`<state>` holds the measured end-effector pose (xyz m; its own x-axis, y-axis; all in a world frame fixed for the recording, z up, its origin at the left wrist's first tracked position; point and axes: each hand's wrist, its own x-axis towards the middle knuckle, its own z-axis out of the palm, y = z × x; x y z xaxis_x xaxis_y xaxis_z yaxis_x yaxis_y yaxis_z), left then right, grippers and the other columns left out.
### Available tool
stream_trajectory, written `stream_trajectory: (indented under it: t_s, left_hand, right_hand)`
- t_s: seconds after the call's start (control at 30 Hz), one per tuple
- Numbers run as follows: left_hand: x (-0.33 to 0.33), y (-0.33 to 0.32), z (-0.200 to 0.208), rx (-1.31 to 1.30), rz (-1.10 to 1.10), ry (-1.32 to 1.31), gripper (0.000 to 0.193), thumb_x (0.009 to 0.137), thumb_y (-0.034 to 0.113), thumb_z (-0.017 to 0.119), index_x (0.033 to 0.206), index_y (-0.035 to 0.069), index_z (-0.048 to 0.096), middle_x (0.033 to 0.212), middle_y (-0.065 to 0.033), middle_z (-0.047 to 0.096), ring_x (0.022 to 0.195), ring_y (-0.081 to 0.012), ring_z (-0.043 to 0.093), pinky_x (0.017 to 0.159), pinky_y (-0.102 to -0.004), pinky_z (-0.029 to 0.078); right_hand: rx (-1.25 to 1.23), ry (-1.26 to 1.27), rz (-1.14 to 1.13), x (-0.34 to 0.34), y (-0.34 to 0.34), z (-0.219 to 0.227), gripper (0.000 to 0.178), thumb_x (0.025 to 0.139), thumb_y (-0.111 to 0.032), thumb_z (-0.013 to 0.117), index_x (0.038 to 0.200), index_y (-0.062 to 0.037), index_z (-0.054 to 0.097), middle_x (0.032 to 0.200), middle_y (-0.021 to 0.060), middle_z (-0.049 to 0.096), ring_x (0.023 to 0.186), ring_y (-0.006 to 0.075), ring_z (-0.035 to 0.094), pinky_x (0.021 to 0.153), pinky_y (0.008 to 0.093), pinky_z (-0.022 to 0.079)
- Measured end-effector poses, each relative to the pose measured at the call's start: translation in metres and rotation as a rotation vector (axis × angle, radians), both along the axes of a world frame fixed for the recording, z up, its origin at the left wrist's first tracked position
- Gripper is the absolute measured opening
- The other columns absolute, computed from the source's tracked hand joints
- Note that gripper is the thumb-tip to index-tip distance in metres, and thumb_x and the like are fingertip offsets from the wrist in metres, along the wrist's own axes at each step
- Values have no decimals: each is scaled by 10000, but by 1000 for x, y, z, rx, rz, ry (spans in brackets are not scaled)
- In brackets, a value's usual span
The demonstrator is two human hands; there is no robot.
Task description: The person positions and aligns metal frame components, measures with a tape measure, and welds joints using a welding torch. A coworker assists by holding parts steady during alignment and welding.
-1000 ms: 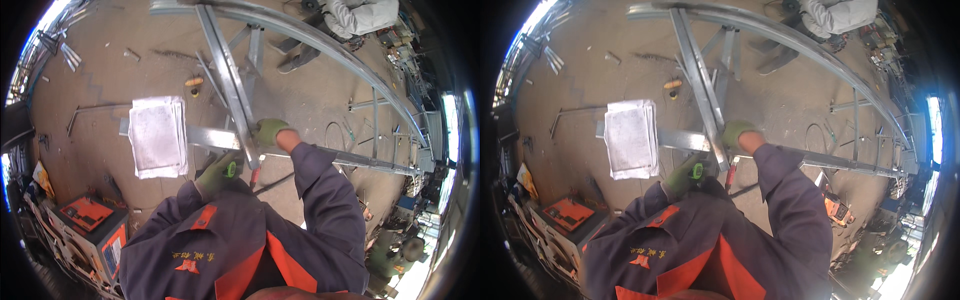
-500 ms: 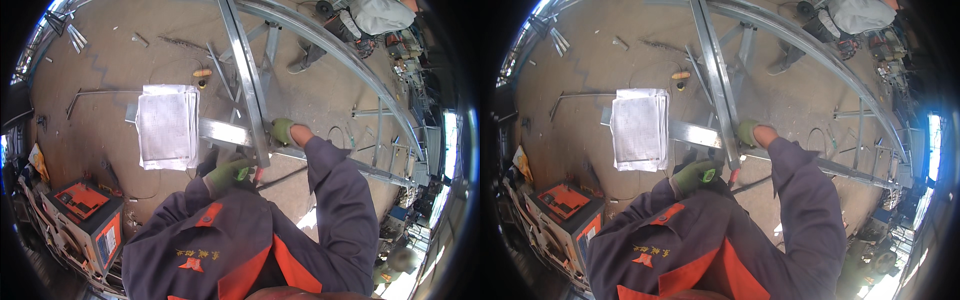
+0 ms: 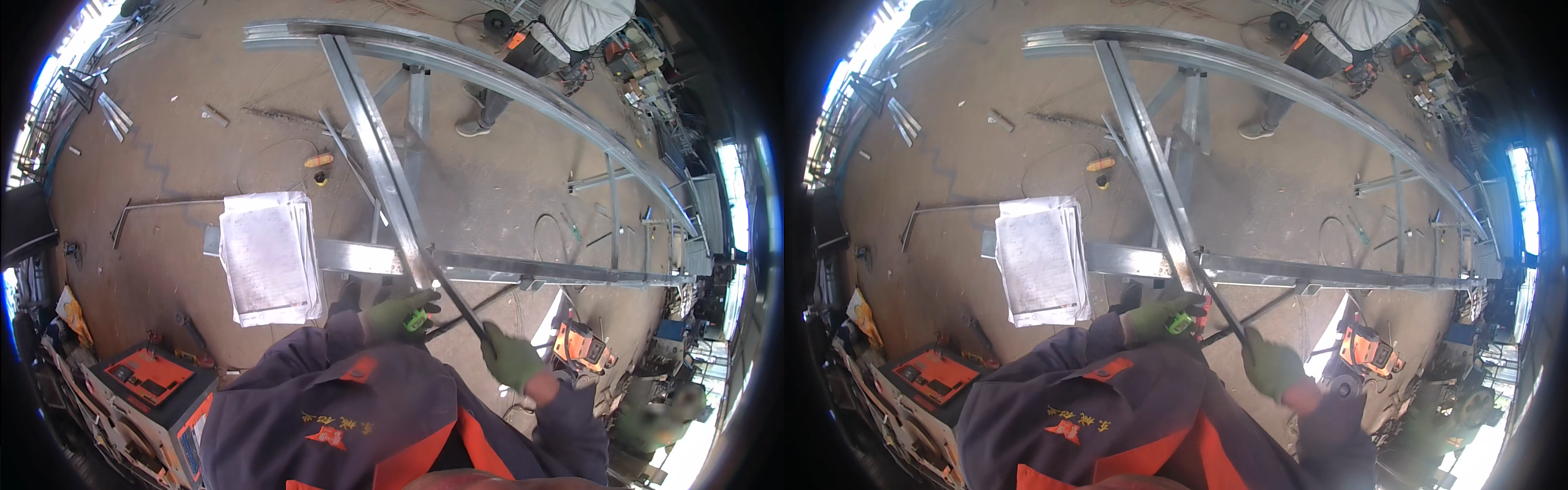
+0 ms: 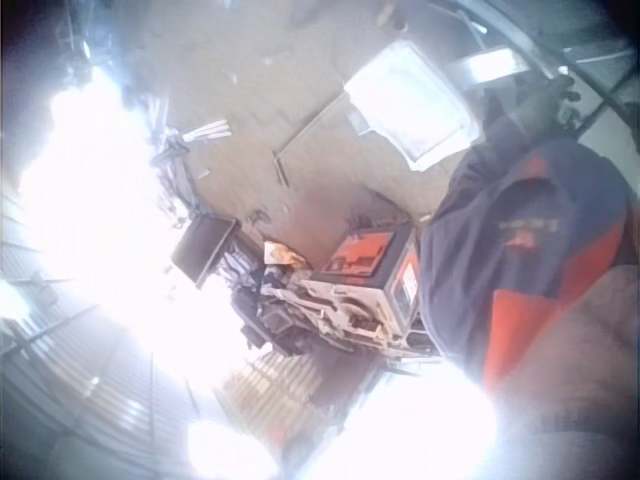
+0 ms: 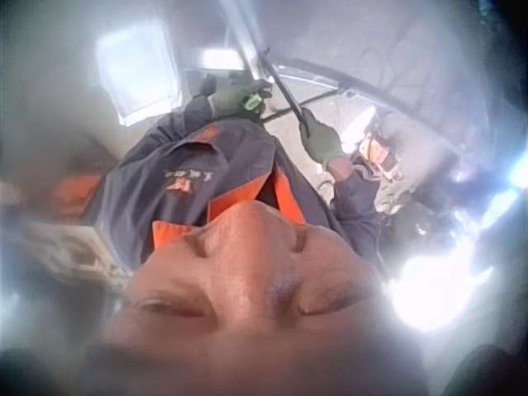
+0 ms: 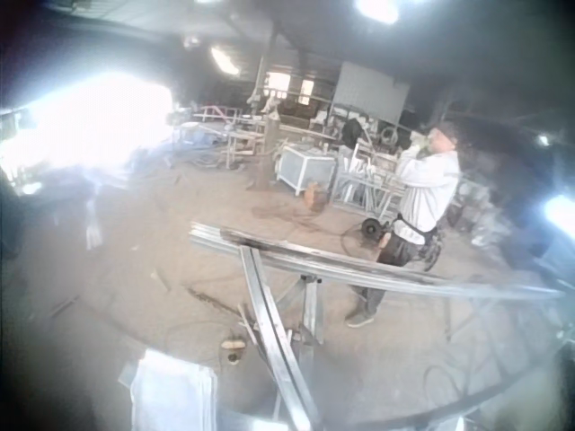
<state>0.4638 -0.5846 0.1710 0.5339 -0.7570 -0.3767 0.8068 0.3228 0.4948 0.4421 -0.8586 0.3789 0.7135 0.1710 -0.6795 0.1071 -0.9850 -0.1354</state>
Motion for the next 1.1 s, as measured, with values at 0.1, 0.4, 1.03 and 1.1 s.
stream_trajectory:
  t_s: [0.1,0.4,1.03,1.1]
  left_hand:
    - [-2,-26,-14,83,-56,-455,491,1138,231,715,1607,154,590,1412,-74,676,1175,-169,724,1015,-324,639]
    - [4,-61,-40,33,48,-217,397,1101,188,749,1463,97,614,1378,-149,729,1112,-292,795,940,-446,687]
    - [-25,-97,0,-71,93,378,545,1127,73,704,1637,51,513,1377,-134,738,1250,-240,754,1066,-395,635]
    - [-24,-101,5,75,94,207,496,1141,91,688,1614,51,544,1378,-134,746,1253,-235,753,1074,-391,631]
  right_hand:
    - [21,-80,-80,-64,-15,43,489,1133,-299,621,1589,-140,543,806,246,759,753,503,754,690,629,581]
    - [48,-159,-191,-145,-51,4,479,1141,-285,586,1602,-178,510,950,157,787,843,424,779,755,583,604]
    - [373,-97,-594,-232,-126,-141,282,1125,-387,603,1276,-216,768,1137,129,834,1015,406,806,903,558,622]
    - [410,-144,-610,-228,-130,-151,284,1124,-384,593,1275,-205,753,1142,133,837,1002,422,804,879,567,622]
